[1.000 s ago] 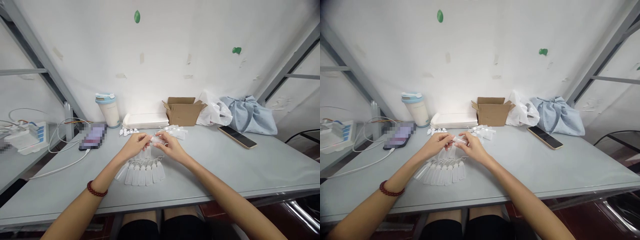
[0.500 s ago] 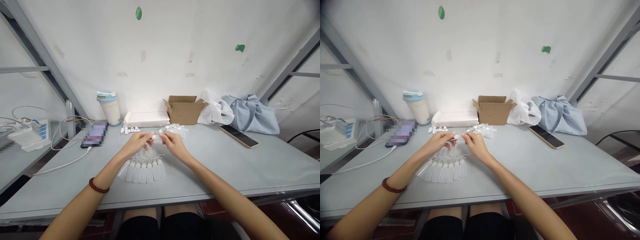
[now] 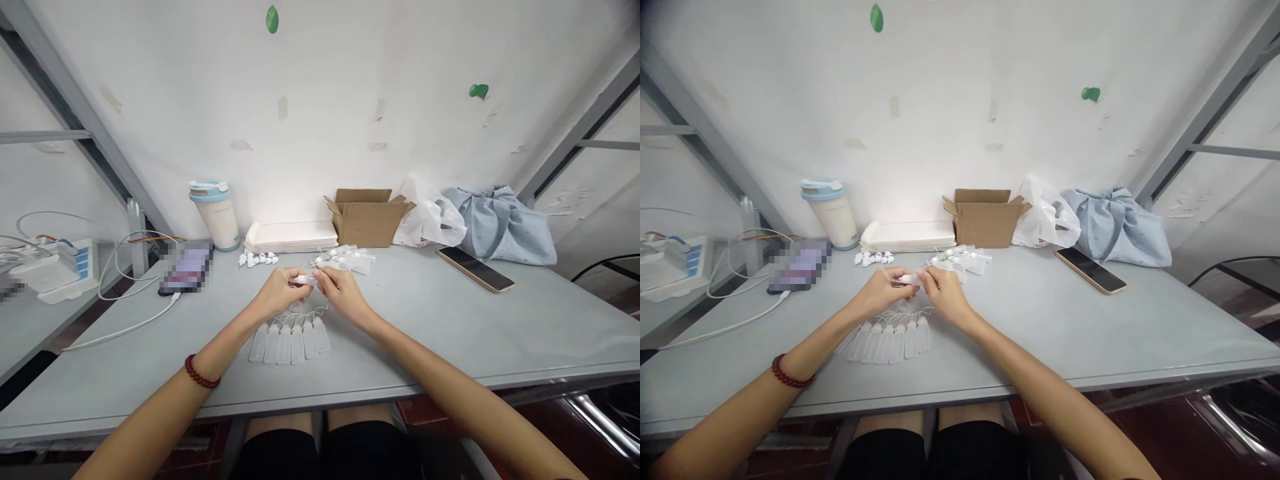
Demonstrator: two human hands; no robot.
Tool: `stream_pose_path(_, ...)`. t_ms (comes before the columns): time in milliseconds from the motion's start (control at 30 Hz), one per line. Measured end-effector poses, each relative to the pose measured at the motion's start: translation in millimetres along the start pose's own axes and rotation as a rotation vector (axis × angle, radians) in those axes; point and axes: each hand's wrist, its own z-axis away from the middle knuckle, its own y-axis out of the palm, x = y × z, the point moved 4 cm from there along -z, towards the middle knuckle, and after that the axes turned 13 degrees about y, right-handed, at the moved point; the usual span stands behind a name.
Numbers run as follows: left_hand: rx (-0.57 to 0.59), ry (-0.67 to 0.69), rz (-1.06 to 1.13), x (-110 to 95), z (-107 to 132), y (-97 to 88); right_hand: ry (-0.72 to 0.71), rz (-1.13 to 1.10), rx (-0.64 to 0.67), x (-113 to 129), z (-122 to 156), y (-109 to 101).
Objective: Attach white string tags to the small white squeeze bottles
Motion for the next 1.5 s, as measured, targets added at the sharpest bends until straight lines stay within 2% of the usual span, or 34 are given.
stream_pose_path(133,0.084,-0.002,0.054,-6,0,-5.7,0.001,-0.025,-0.022,4,0,-4)
stream_pose_path(267,0.081,-0.001,0.137,-4,-1,-10.6,-0.018,-0.056,-0.036,3,0,-8)
stream_pose_path(433,0.015,-0.039,0.21,5,-3,-9.1,-0.181,0.115,-0.075,4,2,-4)
stream_pose_path(567,0.033,0.007,0.104,2,-3,-9.5,-0.28,0.202,-0.067,4,5,-1)
stream_pose_path(667,0.093,0.136,-0.08,-8,-2,-8.3,-0.243,0.172,-0.034,3,4,-2)
stream_pose_path(800,0.127,0.27,-0.301,-18,1,-4.7,-0.068,0.073,0.0,-1,-1,-5)
stream_pose_path(933,0.154,0.283,-0.288,-16,1,-2.3,0.001,0.044,0.016,-1,-4,-7)
stream_pose_path(1000,0.103,0.225,-0.228,-9,-2,-8.1,-0.03,0.078,-0.004,0,-4,-9)
stream_pose_path(1100,-0.111,0.12,-0.183,7,-7,-32.0,-0.109,0.168,-0.081,-1,-7,-16)
stream_pose_path(1167,-0.244,0.094,-0.28,20,-8,-53.0,-0.13,0.201,-0.149,-6,-11,-23)
stream_pose_path(1200,-0.274,0.096,-0.379,26,-8,-62.2,-0.129,0.206,-0.18,-10,-13,-27)
stream_pose_path(1267,-0.254,0.138,-0.609,37,-10,-73.9,-0.128,0.213,-0.237,-16,-19,-33)
stream_pose_path(1300,-0.197,0.187,-0.688,42,-11,-74.8,-0.13,0.213,-0.268,-19,-22,-36)
stream_pose_path(1400,-0.02,0.342,-0.794,54,-16,-66.2,-0.157,0.208,-0.329,-26,-28,-40)
stream_pose_path(1500,0.053,0.365,-0.903,61,-22,-56.6,-0.23,0.262,-0.346,-29,-32,-39)
